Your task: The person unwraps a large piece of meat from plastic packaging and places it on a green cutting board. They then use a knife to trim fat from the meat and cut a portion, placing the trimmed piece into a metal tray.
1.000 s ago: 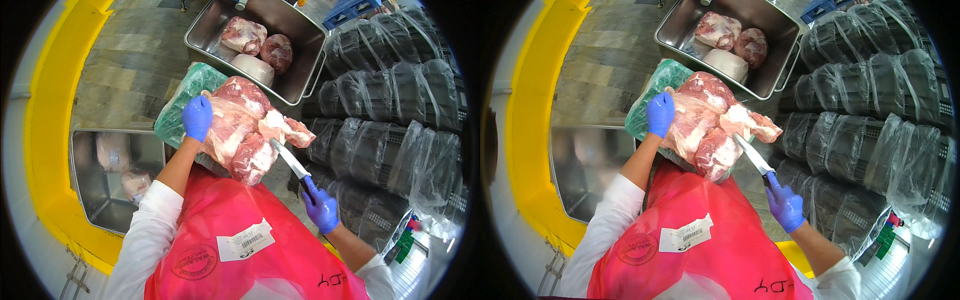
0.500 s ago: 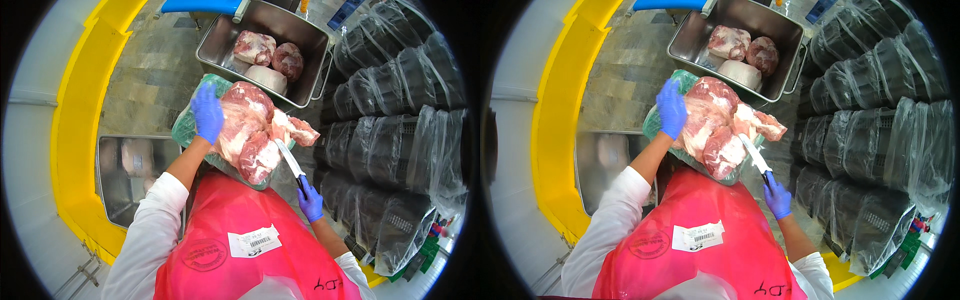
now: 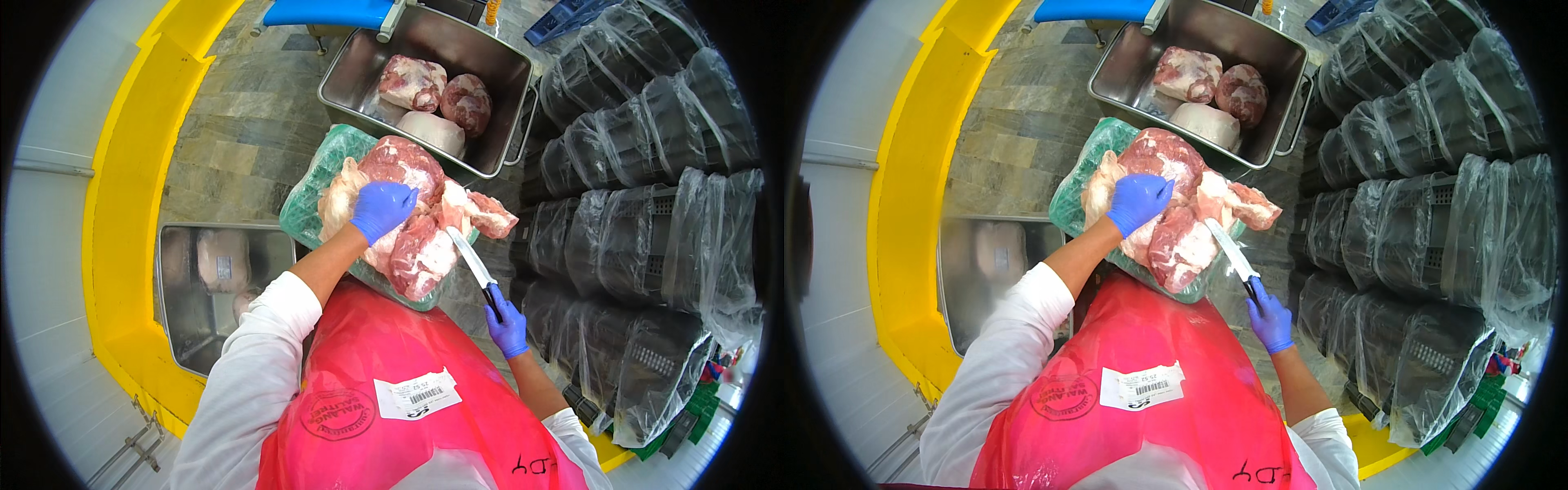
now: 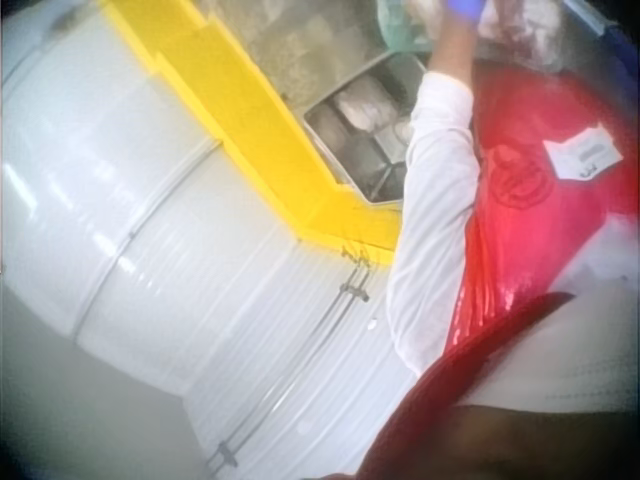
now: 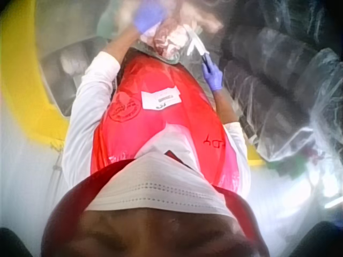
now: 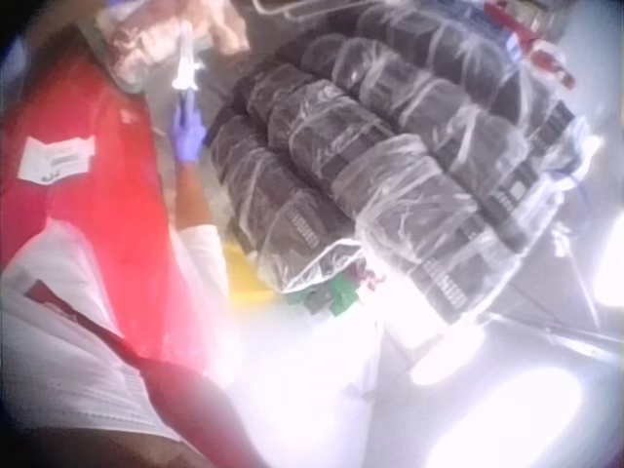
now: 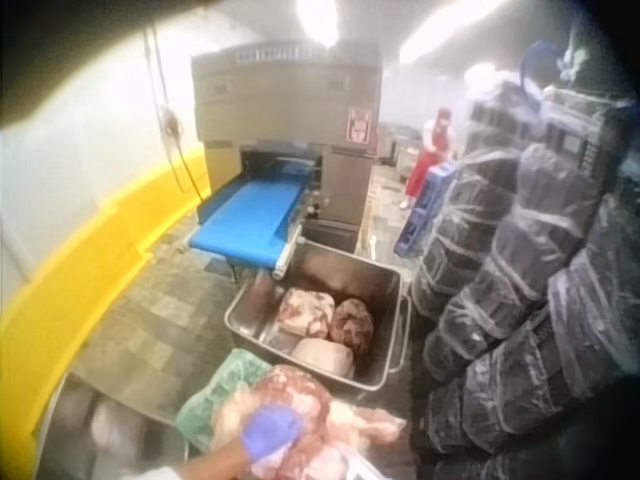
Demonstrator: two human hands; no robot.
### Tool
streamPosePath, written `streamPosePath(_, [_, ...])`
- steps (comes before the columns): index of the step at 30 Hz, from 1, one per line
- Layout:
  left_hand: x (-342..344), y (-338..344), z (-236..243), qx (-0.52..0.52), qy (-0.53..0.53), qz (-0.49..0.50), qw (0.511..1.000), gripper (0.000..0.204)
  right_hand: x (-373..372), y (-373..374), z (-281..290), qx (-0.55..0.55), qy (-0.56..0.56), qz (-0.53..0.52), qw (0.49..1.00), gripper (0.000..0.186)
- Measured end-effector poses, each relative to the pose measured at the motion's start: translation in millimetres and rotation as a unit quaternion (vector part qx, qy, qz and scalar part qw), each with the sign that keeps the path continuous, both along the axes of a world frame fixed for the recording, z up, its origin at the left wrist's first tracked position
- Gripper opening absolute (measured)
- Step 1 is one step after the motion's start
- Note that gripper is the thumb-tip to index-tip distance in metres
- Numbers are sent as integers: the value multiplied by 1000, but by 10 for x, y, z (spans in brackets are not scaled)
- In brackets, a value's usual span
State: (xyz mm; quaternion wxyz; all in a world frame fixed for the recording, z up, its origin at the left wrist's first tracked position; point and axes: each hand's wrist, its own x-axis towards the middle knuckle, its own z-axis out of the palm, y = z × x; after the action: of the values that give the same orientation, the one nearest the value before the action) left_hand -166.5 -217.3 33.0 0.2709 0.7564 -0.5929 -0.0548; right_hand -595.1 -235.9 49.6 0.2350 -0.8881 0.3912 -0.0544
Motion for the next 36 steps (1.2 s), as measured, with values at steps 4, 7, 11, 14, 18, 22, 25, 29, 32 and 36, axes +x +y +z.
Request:
streamPosePath(4, [109, -12, -40, -58, 149, 92, 983, 40, 34, -27, 4, -8, -24, 5, 1000, 63])
streamPosePath(7, [223, -6, -115, -58, 258, 99, 959, 38, 43, -86, 63, -10, -11, 14, 1000, 63])
streamPosePath(11, [305, -29, -105, -75, 292, 55, 952, 40, 66, -134, 204, -2, 18, 12, 1000, 62])
streamPosePath(14, [313, 39, -18, -42, 136, 50, 989, 45, 155, -252, 786, 17, 47, 21, 999, 61])
streamPosePath(18, [491, 179, -68, -51, -67, 39, 996, 43, 372, -382, 1966, 64, 98, 23, 993, 57])
streamPosePath(22, [487, 166, -18, -58, -57, 143, 986, 54, 596, -355, 2430, 71, 122, 25, 990, 51])
streamPosePath(25, [514, 160, -195, 3, -29, 171, 985, 76, 833, -397, 2504, 35, 162, 62, 984, 47])
streamPosePath(29, [620, 174, -13, 121, 27, 141, 982, 79, 1289, -710, 2847, 45, 236, 118, 964, 45])
streamPosePath(32, [657, 160, -7, 130, 45, 138, 981, 81, 1611, -987, 3017, 70, 326, 142, 932, 45])
streamPosePath(36, [632, 162, 42, 126, 37, 154, 979, 74, 1953, -1152, 3045, 104, 364, 156, 913, 46])
